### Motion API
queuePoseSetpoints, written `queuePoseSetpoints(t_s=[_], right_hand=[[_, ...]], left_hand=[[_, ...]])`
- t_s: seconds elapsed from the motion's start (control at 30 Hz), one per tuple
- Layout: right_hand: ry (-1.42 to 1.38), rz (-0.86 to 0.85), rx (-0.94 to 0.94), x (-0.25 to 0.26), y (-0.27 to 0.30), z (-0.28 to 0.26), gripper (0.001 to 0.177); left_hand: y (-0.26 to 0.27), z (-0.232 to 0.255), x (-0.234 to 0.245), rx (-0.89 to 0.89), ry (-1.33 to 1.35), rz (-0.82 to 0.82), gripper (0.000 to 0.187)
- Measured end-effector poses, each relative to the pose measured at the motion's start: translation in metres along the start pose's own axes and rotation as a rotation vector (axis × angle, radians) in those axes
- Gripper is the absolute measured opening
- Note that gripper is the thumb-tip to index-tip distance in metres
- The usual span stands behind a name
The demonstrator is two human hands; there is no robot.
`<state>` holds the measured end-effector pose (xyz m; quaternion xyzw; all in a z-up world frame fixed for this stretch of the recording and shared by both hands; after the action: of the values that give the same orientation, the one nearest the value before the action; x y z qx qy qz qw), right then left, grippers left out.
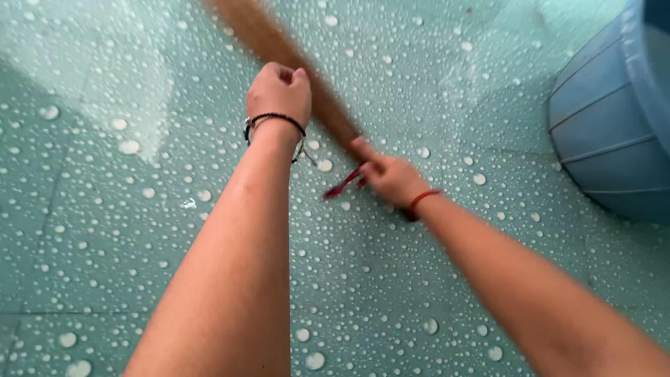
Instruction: The person cleans a wet bathroom floor using a broom and a squeegee, gathering water toward a drain, then picks up a cleaning cloth and a brush.
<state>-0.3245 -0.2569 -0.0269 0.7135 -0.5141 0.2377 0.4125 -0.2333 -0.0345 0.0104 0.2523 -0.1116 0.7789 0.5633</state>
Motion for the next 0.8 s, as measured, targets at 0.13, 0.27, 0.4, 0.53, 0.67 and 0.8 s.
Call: queuePoseSetpoints(t_s=[0.13,0.27,0.4,0.53,0.67,0.8], right_hand=[[0.126,0.135,-0.121,0.063,-0.022,0.082,0.054],[0.183,0.253,-0.150,0.108,-0.037,0.155,0.051],[0.150,0.331,-0.296,0.172,-0.064,0.196,0.051],[-0.363,0.438,-0.417,0.225,-0.084,0.206,0.045],[-0.361,0.536,-0.103,0.196,-0.061,0.216,0.042],[-0.301,0.524,-0.286,0.161,-0.014,0.187,0.053]], left_hand=[[0.006,0.007,-0.021,-0.107,-0.116,0.030,0.024],[0.021,0.009,-0.032,-0.149,-0.197,0.025,0.022],[0.039,0.014,-0.027,-0.129,-0.193,-0.010,0.021],[0.053,0.017,-0.020,-0.025,-0.196,-0.065,0.020],[0.062,0.025,-0.019,-0.107,-0.133,-0.051,0.021],[0.072,0.016,0.007,-0.102,-0.168,-0.062,0.020]])
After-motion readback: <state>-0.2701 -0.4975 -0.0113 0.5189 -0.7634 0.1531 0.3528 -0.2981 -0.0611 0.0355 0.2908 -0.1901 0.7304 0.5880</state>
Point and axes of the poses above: each hand's wrist, its own y-axis away from the middle knuckle, its own x-axis out of the back of the hand, z = x × y, the point moved 4 cm from there along -y, towards the middle knuckle, and after that the axes turned 3 degrees about -y, right-handed, at the moved point
